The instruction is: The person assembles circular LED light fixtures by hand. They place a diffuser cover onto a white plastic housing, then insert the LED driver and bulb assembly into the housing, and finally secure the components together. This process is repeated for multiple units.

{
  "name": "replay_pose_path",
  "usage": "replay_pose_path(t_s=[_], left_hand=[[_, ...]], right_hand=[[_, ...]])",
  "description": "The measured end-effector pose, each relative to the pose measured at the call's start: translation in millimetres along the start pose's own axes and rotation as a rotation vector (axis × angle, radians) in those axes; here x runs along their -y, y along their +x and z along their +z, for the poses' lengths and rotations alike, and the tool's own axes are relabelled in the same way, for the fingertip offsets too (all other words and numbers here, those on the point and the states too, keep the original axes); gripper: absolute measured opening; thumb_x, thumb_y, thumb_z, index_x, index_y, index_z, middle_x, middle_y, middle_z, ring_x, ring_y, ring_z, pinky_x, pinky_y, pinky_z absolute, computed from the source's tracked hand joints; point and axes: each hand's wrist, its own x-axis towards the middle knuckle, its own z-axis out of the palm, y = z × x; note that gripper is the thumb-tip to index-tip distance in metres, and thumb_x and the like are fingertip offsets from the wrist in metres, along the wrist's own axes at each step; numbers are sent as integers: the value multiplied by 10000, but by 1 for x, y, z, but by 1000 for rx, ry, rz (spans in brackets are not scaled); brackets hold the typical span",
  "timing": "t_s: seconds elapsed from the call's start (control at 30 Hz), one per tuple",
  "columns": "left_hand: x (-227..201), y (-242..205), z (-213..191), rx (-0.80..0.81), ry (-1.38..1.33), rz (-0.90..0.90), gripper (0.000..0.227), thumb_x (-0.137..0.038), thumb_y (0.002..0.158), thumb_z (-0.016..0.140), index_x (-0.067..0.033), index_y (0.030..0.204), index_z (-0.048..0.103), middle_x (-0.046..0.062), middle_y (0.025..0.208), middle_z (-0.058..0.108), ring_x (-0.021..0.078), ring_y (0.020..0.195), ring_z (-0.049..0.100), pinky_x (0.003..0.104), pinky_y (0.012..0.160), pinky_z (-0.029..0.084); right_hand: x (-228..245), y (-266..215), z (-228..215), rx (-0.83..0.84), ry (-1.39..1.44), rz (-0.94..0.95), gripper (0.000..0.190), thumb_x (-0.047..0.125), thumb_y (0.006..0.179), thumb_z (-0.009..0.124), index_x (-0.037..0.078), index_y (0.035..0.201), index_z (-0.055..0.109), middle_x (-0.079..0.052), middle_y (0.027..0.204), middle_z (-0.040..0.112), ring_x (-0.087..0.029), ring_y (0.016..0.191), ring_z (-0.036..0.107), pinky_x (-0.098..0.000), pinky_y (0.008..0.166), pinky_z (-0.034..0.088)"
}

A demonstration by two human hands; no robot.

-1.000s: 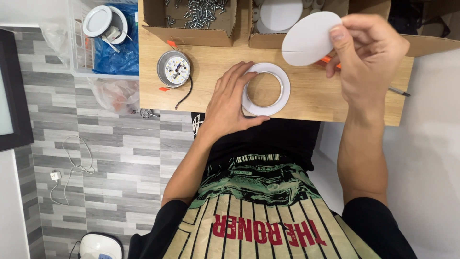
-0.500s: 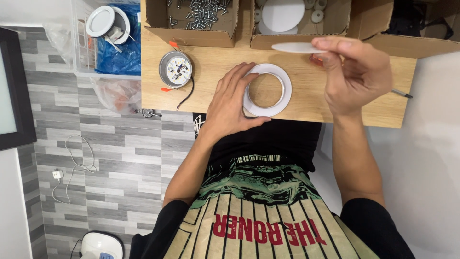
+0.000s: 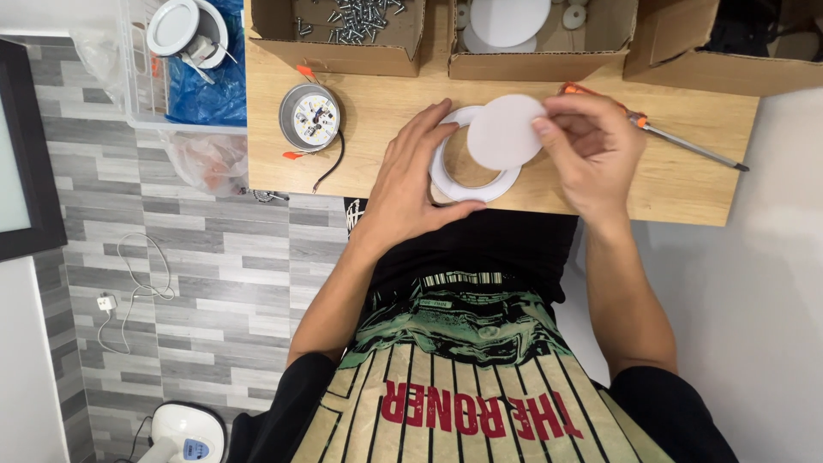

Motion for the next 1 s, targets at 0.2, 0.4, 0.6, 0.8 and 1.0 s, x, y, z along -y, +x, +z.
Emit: replay_pose_path(t_s=[0.2,0.4,0.6,0.8,1.0], left_hand=[[-3,7,8,-274,-159,114,832,-417,881,1012,-120,1513,561,115,1612,554,364,1531,541,509,1198,502],[3,16,15,-337,-75,204,704,-360,888,1016,-123,1445,656,95,1552,618,357,1478,601,459,1142,536],[3,17,12,-338,-54,225,640,-330,896,1001,-107,1402,679,114,1506,642,380,1446,613,469,1104,538],[8,14,10,-302,-48,189,623,-365,886,994,-113,1372,696,95,1470,674,367,1427,624,469,1077,534],[9,13,9,-233,-23,161,650,-371,887,989,-117,1400,681,101,1485,672,375,1446,603,492,1095,507]], right_hand=[[-10,-7,12,100,171,202,244,-83,1084,785,-78,1307,686,-141,1122,719,-164,1013,749,-315,893,665],[-19,-10,11,152,195,224,228,-93,1087,749,-93,1300,671,-191,1171,710,-221,1031,771,-358,908,670],[-21,-10,4,197,194,232,226,-94,1101,711,-106,1320,656,-224,1210,700,-243,1045,759,-404,936,666],[-24,-5,-7,169,143,188,167,-57,1173,647,-121,1326,631,-266,1189,701,-276,1014,759,-383,899,669],[-17,-7,-3,161,112,170,168,-85,1152,665,-137,1310,647,-286,1142,717,-285,990,763,-387,888,662]])
